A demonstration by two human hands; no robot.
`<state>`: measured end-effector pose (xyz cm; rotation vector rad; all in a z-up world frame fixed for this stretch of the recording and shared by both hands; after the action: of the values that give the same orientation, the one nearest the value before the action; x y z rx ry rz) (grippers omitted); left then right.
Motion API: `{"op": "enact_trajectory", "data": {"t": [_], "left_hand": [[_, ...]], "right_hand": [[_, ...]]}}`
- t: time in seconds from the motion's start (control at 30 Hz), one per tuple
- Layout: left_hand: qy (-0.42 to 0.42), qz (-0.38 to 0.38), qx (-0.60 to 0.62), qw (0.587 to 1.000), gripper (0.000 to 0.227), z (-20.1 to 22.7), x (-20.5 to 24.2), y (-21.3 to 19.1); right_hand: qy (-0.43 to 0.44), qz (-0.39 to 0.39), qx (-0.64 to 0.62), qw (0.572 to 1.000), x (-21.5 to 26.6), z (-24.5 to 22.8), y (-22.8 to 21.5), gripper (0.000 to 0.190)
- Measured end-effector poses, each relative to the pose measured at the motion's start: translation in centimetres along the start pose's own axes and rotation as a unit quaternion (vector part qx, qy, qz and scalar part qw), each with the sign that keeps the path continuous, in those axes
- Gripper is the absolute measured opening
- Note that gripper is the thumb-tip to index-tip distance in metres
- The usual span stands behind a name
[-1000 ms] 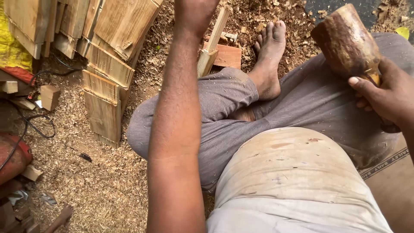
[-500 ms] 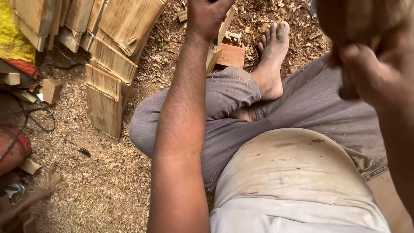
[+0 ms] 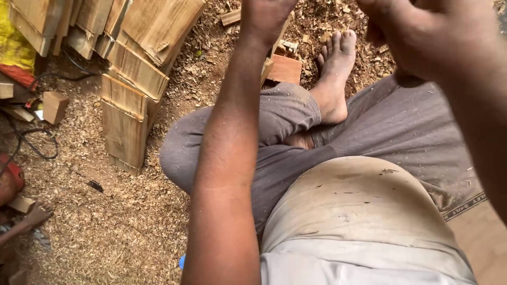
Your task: The person sits on the floor and uses a chisel and wooden mallet to carve a small rectangular piece of wood. They repeatedly strike the chisel to remove wood shavings and occasionally reposition the wood piece.
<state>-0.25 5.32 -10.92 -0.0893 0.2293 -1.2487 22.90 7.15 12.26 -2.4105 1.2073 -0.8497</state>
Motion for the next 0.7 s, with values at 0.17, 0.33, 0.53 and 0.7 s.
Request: {"op": "enact_trajectory", "data": {"t": [0.17,0.33,0.53,0.7], "left_hand": [[-0.004,-0.020,-0.060,0.998,0.026,1.9,0.2,0.3],[-0.021,-0.041,-0.029,0.998,0.026,1.4,0.1,0.5],[-0.037,-0.009,-0.047,0.998,0.022,1.3,0.2,0.1],[0.037,-0.027,-0.050,0.998,0.019,3.3,0.3,0.6]], "right_hand": [[0.158,-0.076,0.120,0.977,-1.5,1.5,1.9,0.035],[0.155,-0.061,0.093,0.982,-0.9,2.4,-0.7,0.031],[0.062,-0.061,-0.015,0.996,-1.1,3.4,0.2,0.036],[0.109,-0.121,0.038,0.986,-2.1,4.5,1.2,0.042]]}}
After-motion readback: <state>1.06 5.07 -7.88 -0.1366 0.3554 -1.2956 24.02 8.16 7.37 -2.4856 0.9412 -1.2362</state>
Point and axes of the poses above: each hand's wrist, its own x-axis away from the middle knuckle, its own y-axis out of the palm, z = x × y, the point moved 4 cm from there along -x, towards the middle knuckle, and after that the axes turned 10 degrees about y, right-handed, at the moved point
